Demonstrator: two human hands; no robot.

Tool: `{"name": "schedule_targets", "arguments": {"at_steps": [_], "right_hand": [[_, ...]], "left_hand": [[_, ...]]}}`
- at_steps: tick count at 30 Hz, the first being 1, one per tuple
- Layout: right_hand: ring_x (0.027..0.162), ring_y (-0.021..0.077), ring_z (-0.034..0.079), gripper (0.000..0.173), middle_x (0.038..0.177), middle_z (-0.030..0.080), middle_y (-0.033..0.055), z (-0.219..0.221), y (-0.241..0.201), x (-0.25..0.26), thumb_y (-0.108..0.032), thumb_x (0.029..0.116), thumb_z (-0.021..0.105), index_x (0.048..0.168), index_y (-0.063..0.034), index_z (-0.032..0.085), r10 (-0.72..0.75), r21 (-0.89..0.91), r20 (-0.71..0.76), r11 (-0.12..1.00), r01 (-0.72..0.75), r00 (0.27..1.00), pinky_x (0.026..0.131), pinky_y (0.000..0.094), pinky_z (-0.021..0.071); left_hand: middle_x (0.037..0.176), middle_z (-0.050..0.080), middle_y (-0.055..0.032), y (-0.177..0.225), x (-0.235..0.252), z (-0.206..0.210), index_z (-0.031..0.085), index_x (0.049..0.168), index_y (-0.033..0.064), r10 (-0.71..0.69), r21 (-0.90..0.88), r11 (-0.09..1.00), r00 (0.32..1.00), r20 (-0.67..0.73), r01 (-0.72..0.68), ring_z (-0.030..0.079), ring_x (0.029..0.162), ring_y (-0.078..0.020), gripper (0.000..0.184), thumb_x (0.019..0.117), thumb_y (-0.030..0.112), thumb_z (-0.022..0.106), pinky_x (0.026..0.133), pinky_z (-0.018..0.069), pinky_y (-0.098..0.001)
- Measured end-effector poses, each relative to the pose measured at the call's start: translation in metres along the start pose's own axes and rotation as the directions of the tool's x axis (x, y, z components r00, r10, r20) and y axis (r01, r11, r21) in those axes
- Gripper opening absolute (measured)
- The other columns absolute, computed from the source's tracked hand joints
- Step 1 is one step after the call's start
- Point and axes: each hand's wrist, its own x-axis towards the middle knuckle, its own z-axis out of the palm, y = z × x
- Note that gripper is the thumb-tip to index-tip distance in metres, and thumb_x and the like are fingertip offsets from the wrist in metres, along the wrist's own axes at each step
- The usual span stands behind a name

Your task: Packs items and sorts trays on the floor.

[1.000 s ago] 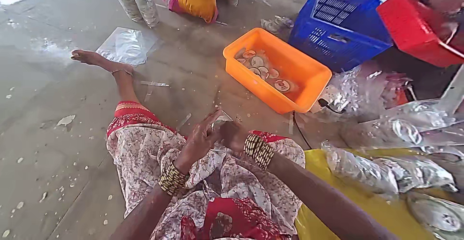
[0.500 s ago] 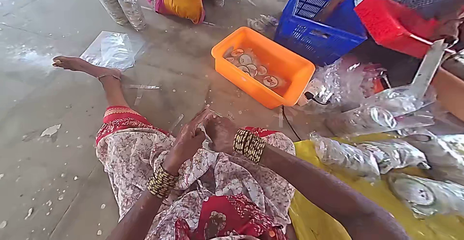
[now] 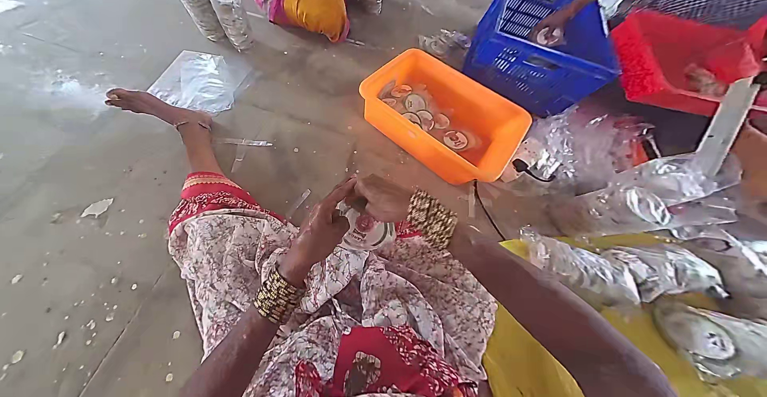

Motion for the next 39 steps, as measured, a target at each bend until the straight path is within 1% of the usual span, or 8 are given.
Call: {"name": "schedule_targets", "arguments": {"at_steps": [6,15,19,25,28,31,34,39], "right_hand": [[0.126,0.0442,0.057,0.031,0.125,0.063,0.0302,0.031,-0.027,0.005,-0.001,0.1045,0.042,0.126,0.0093,0.062,0.084,-0.307,-0.212,0.940,-0.148,0.974,0.104,0.0543,0.0447],[0.112,0.0487,0.062,0.020,0.114,0.064,0.0306,0.025,-0.026,0.007,-0.005,0.0958,0.062,0.108,0.0108,0.064,0.299,-0.285,0.194,0.929,-0.238,0.934,0.089,0.0635,0.0489],[0.109,0.0474,0.063,0.020,0.110,0.064,0.0299,0.026,-0.019,-0.001,-0.005,0.0933,0.066,0.106,0.0104,0.063,0.215,-0.198,0.163,0.963,-0.182,0.963,0.088,0.0630,0.0490],[0.083,0.0274,0.070,0.035,0.087,0.072,0.0160,0.053,0.001,-0.028,-0.031,0.1007,0.062,0.098,0.0023,0.073,-0.077,0.303,-0.349,0.934,0.190,0.934,0.080,0.0520,0.0542],[0.101,0.0412,0.069,0.027,0.101,0.072,0.0232,0.074,-0.018,-0.038,-0.024,0.0978,0.067,0.107,0.0009,0.073,-0.032,0.003,-0.302,0.999,0.034,0.953,0.089,0.0615,0.0519],[0.108,0.0413,0.066,0.023,0.109,0.070,0.0231,0.070,-0.005,-0.035,-0.013,0.1039,0.054,0.118,-0.0013,0.068,-0.037,-0.062,-0.267,0.998,0.021,0.963,0.093,0.0589,0.0497],[0.114,0.0385,0.066,0.029,0.114,0.071,0.0214,0.062,0.018,-0.039,-0.017,0.1071,0.049,0.121,-0.0015,0.068,0.022,0.025,-0.437,1.000,-0.013,0.899,0.100,0.0562,0.0490],[0.111,0.0353,0.069,0.040,0.113,0.074,0.0201,0.040,0.037,-0.107,-0.030,0.1074,0.049,0.121,-0.0014,0.072,0.262,0.229,-0.715,0.964,-0.137,0.648,0.103,0.0526,0.0479]], "left_hand": [[0.158,0.042,-0.0054,-0.005,-0.003,-0.001,0.042,0.155,0.0145,0.007,-0.069,0.998,0.999,-0.046,-0.010,0.045,0.054,0.0011,0.072,0.0862,-0.008,0.047,0.047,0.0415,-0.0208],[0.127,0.062,-0.0093,-0.009,-0.002,0.012,0.036,0.157,0.0074,0.033,-0.158,0.987,0.998,-0.060,-0.042,0.042,0.048,0.0014,0.073,0.0869,-0.006,0.051,0.044,0.0381,-0.0176],[0.162,0.037,-0.0070,-0.006,-0.002,0.011,0.039,0.156,0.0108,0.043,-0.151,0.987,0.999,-0.025,-0.047,0.044,0.050,0.0030,0.073,0.0865,-0.008,0.050,0.046,0.0428,-0.0190],[0.156,0.046,-0.0110,-0.015,-0.010,0.000,0.049,0.150,0.0068,0.178,0.113,0.980,0.977,-0.115,-0.165,0.066,0.082,-0.0025,0.062,0.0897,0.002,0.060,0.065,0.0559,-0.0244],[0.149,0.054,-0.0072,-0.013,-0.007,0.001,0.045,0.152,0.0084,0.155,0.043,0.988,0.982,-0.113,-0.151,0.049,0.050,0.0019,0.068,0.0852,-0.003,0.052,0.042,0.0437,-0.0194],[0.111,0.071,-0.0026,-0.011,-0.008,0.011,0.042,0.153,0.0079,0.188,-0.027,0.981,0.971,-0.146,-0.194,0.054,0.045,-0.0019,0.061,0.0927,0.003,0.048,0.041,0.0482,-0.0197],[0.147,0.053,-0.0035,-0.002,-0.014,0.007,0.035,0.156,0.0063,0.204,-0.061,0.975,0.970,-0.132,-0.213,0.059,0.060,-0.0012,0.055,0.1023,0.010,0.045,0.051,0.0531,-0.0200],[0.134,0.063,-0.0007,-0.021,-0.021,-0.011,0.047,0.144,-0.0006,0.139,-0.040,0.988,0.975,-0.176,-0.148,0.062,0.062,0.0004,0.042,0.1016,0.003,0.045,0.055,0.0561,-0.0198]]}}
